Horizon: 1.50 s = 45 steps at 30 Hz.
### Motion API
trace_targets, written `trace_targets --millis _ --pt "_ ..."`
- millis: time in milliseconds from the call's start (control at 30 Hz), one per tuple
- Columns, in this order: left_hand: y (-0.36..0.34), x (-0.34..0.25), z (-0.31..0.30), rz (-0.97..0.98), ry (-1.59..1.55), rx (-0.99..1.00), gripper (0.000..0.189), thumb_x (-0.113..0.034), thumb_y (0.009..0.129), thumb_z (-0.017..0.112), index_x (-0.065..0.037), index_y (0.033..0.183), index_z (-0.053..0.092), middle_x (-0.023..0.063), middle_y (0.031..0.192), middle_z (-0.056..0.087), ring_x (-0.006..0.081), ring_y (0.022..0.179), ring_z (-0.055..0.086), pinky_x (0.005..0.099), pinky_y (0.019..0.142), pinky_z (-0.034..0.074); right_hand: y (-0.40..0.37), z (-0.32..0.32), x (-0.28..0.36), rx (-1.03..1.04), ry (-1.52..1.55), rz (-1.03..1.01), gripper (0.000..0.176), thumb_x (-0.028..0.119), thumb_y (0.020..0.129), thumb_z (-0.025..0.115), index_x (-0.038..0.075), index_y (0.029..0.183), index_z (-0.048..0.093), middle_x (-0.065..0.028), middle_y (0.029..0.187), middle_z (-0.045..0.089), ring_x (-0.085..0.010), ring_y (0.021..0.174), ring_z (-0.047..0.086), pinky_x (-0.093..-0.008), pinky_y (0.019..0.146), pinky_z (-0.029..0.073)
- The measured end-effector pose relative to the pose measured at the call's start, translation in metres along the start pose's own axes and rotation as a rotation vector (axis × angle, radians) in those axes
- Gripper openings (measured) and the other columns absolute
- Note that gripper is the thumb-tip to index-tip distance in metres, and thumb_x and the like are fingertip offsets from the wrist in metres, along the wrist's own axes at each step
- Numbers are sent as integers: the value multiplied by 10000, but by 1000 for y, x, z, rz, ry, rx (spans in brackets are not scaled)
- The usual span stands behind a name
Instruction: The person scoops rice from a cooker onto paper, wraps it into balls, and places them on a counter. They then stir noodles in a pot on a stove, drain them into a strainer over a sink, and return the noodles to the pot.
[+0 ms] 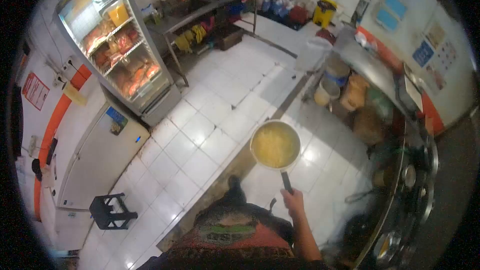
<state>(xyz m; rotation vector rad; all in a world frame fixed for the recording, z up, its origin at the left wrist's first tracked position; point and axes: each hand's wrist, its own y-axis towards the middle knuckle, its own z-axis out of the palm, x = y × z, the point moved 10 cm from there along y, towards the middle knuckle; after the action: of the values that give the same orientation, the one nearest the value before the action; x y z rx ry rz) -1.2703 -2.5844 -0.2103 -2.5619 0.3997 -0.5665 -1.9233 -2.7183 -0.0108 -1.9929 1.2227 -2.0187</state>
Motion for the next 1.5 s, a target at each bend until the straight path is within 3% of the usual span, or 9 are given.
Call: trace_targets --millis 167,300,333,467,567,667,733,1000,1500 --pt "260 54 1 -316 -742 453 593 -520 831 605 7 1099 658 271 1164 653 333 1092 646 405 867 538 101 67 104 -18 16 24 205 192 853 710 23 794 611 35 594 485 -67 456 409 -259 408 287" --pt "446 97 -211 -449 -1091 -172 506 -484 940 487 -78 1220 599 205 1191 656 402 1126 607 509 972 469 201 124 174 21 -99 -27 216 194 867 706 38 757 604 30 593 496 -64 472 432 -256 416 303" --pt "481 104 -274 -487 -1100 47 725 -575 881 534 0 1323 516 241 1249 621 407 1212 561 461 1049 424 229 138 190 19 -114 -25 219 193 868 703 40 752 598 32 592 494 -62 472 430 -258 416 305" --pt "644 144 -437 -464 -1130 -207 530 -494 896 600 -26 1143 572 210 1176 652 363 1120 607 436 959 469 357 193 254 83 -328 -286 232 223 868 696 3 814 645 8 622 545 -78 517 484 -277 453 369" --pt "762 184 -574 -331 -1323 -489 326 -325 919 650 -42 1060 570 169 1062 677 288 995 648 387 862 498 471 243 322 112 -220 -94 294 262 857 700 -27 907 698 -27 677 612 -102 596 551 -293 523 436" --pt "821 224 -664 -141 -1439 -831 146 -139 948 632 -43 1029 558 102 916 642 195 846 625 338 772 498 537 292 405 140 -229 -117 279 247 853 706 -31 856 684 -9 650 579 -101 580 518 -296 518 409" --pt "840 256 -736 -117 -1418 -830 168 -151 941 646 -39 1028 557 107 920 642 191 849 623 335 776 498 564 326 482 141 -212 -316 267 240 852 724 -16 822 655 18 617 530 -78 536 468 -276 470 343" --pt "934 389 -963 -110 -1544 -1089 184 -126 905 686 -22 1016 583 89 938 643 198 865 612 322 787 486 709 477 672 256 21 -176 241 244 857 728 60 763 604 53 599 492 -55 477 417 -246 420 285" --pt "1330 574 -1127 49 -1832 -956 163 -50 857 729 -18 972 618 18 870 640 82 837 596 240 744 478 942 772 955 188 -210 -235 291 272 892 712 -2 818 644 20 604 514 -83 496 446 -273 448 334"
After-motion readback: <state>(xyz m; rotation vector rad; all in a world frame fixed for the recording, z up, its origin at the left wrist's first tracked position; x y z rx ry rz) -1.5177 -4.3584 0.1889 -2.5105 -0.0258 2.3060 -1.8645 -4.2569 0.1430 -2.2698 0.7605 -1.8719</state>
